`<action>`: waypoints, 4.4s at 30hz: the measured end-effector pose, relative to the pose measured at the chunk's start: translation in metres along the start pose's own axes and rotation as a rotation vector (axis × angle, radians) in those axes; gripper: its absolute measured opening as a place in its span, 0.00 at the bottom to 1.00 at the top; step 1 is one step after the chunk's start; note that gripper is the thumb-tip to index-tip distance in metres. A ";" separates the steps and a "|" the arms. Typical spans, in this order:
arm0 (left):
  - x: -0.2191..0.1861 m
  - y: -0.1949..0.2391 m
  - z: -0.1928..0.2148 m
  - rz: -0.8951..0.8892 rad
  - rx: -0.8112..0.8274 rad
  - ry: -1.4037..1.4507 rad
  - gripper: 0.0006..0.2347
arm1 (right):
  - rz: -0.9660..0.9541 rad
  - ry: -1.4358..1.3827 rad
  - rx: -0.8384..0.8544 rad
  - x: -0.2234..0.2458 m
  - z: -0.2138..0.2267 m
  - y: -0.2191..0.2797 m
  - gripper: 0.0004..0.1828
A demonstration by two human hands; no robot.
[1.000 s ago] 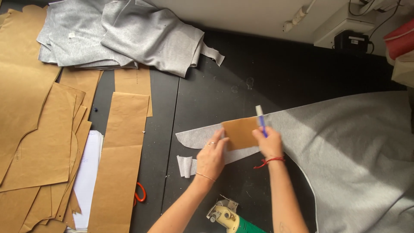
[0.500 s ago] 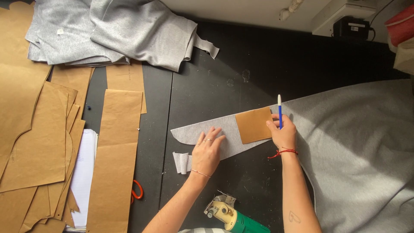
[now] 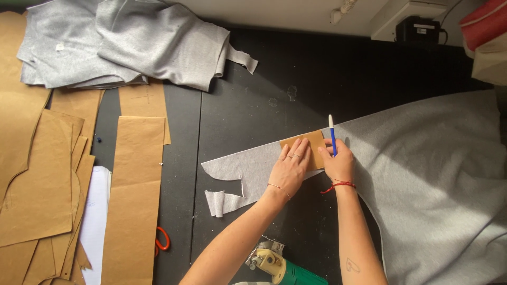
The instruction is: Tracing paper patterns onto fabric with a pen and cutting the shapes out using a rotary cutter.
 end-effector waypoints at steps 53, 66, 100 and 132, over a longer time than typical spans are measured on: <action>0.013 -0.034 -0.004 0.041 0.543 0.091 0.17 | 0.198 -0.155 0.138 0.010 -0.002 0.062 0.05; 0.008 -0.033 0.010 0.046 0.527 0.099 0.17 | 0.106 -0.227 -0.054 -0.021 0.040 0.027 0.04; 0.096 0.181 0.171 0.358 -0.757 0.076 0.08 | -0.477 0.228 0.491 0.007 0.030 0.263 0.37; 0.082 0.185 0.112 0.126 -0.459 0.105 0.08 | -0.363 0.300 0.577 0.152 -0.038 0.188 0.29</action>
Point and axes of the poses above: each hand's wrist, its own y-axis away from the middle knuckle, its own z-axis out of the back of the hand, x = y × z, the point moved 4 cm from there along -y, towards the middle knuckle
